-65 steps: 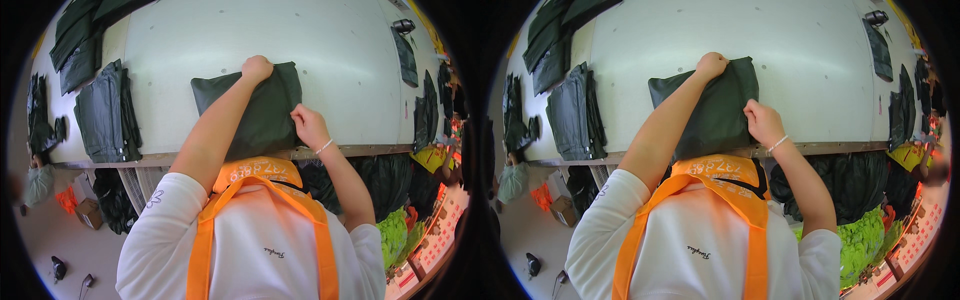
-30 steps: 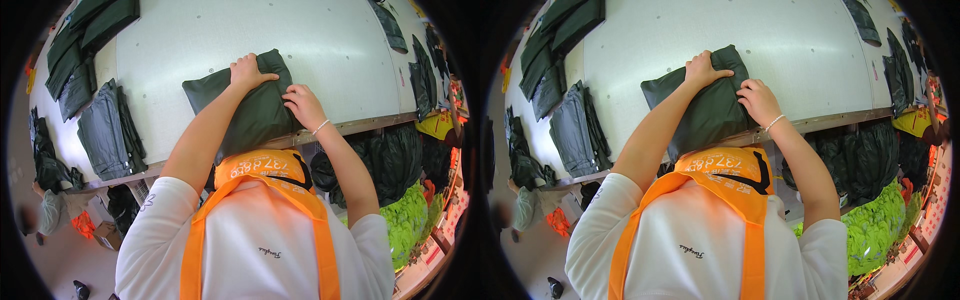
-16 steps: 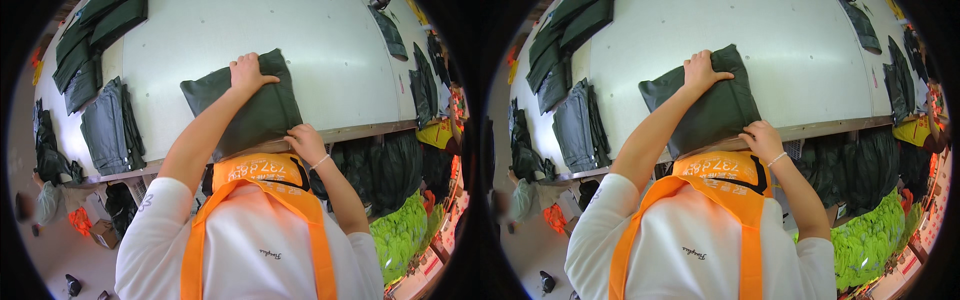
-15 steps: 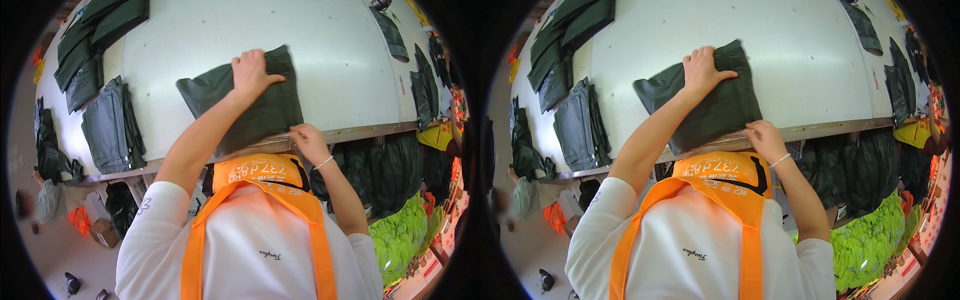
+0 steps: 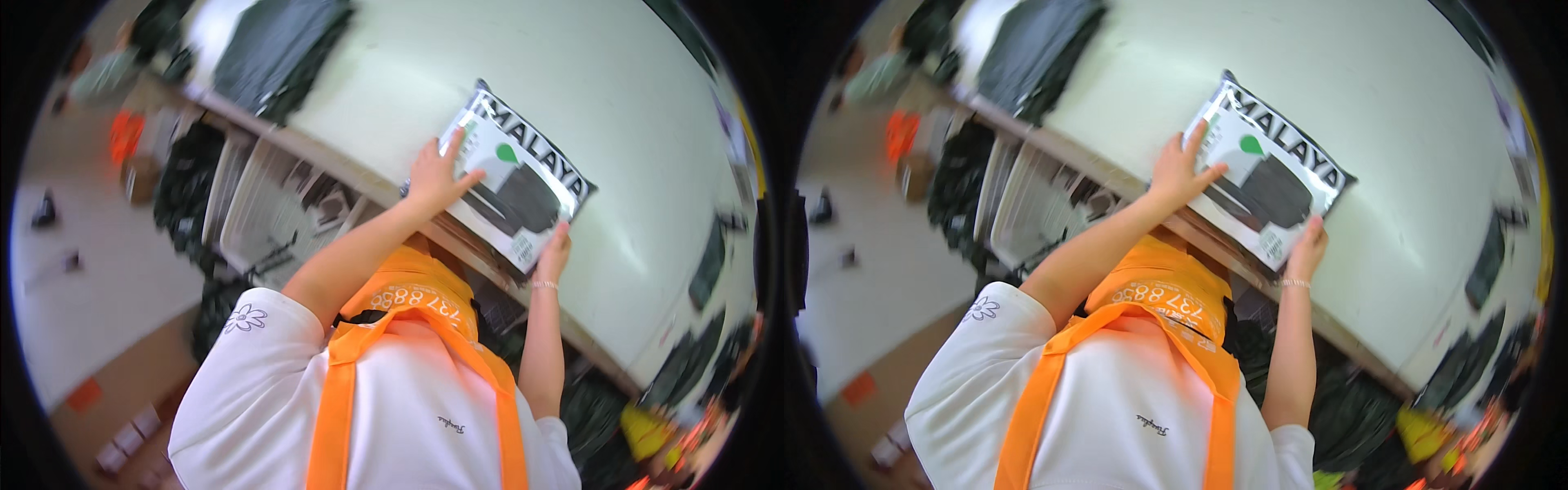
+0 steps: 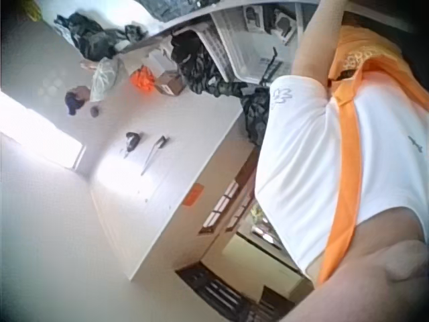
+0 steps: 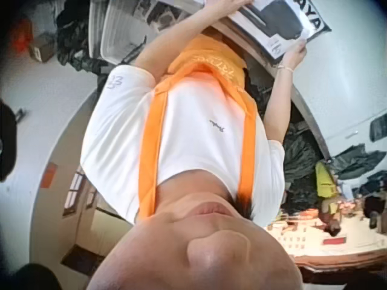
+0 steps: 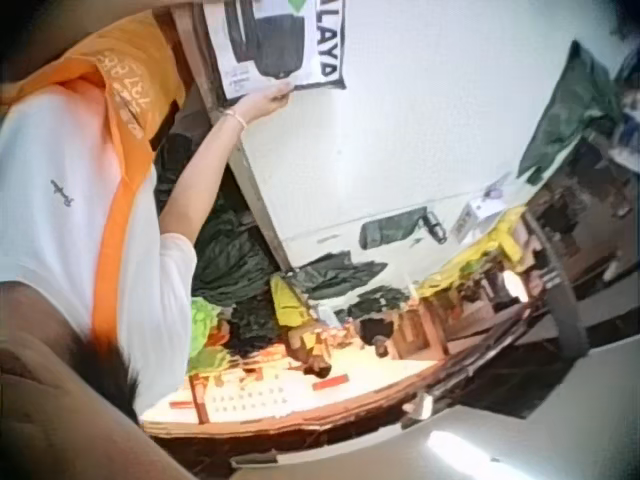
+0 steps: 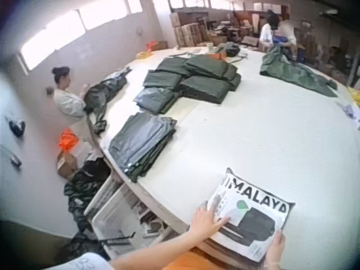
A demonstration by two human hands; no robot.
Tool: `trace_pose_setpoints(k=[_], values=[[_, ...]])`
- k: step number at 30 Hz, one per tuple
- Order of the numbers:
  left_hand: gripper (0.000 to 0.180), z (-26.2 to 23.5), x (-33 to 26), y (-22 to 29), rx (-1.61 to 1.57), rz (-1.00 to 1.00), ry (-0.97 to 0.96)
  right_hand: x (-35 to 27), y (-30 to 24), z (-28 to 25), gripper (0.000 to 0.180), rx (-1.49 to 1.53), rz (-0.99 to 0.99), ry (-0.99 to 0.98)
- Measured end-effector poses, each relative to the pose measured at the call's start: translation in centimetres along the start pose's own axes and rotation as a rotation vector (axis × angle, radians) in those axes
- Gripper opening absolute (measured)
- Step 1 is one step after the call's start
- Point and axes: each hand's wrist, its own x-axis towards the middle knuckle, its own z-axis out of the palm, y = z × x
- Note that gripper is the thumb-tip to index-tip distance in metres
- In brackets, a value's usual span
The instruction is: The person folds a dark green jacket on a white table. They smooth the fabric, fold the sleeves inward, fold the jacket in half, and then fold it again into a compact rectangle. The folded jacket is placed on a stack of similar folded jackets.
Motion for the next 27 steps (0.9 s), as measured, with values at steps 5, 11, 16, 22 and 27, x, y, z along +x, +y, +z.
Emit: trace_pose_setpoints(k=[5,11,16,22,27], values=[[0.089,-5.4,-10.5,-5.4,-0.194,-0.246,-0.007,-3.6,-3.1,3.0,0.048,-0.158,-0.060,-0.345],[0.088,-10.3,-26.6,-15.1,-0.303,-0.656,0.348,-16.1,-8.1,11.9,0.094,-0.505,-0.487,-1.167],[0.079,-14.9,-34.4,-22.3,-0.423,-0.868,0.506,-25.0,-7.2,22.2,0.098,-0.615,-0.471,-1.375],[0.079,-17.9,-30.8,-38.8,-0.471,-0.911,0.874,-27.1,-6.2,39.0,0.089,-0.907,-0.376,-1.351],[0.069,-18.2,-28.6,-41.2,-0.483,-0.963,0.725,-27.1,-2.3,36.5,0.062,-1.055,-0.360,-1.464]])
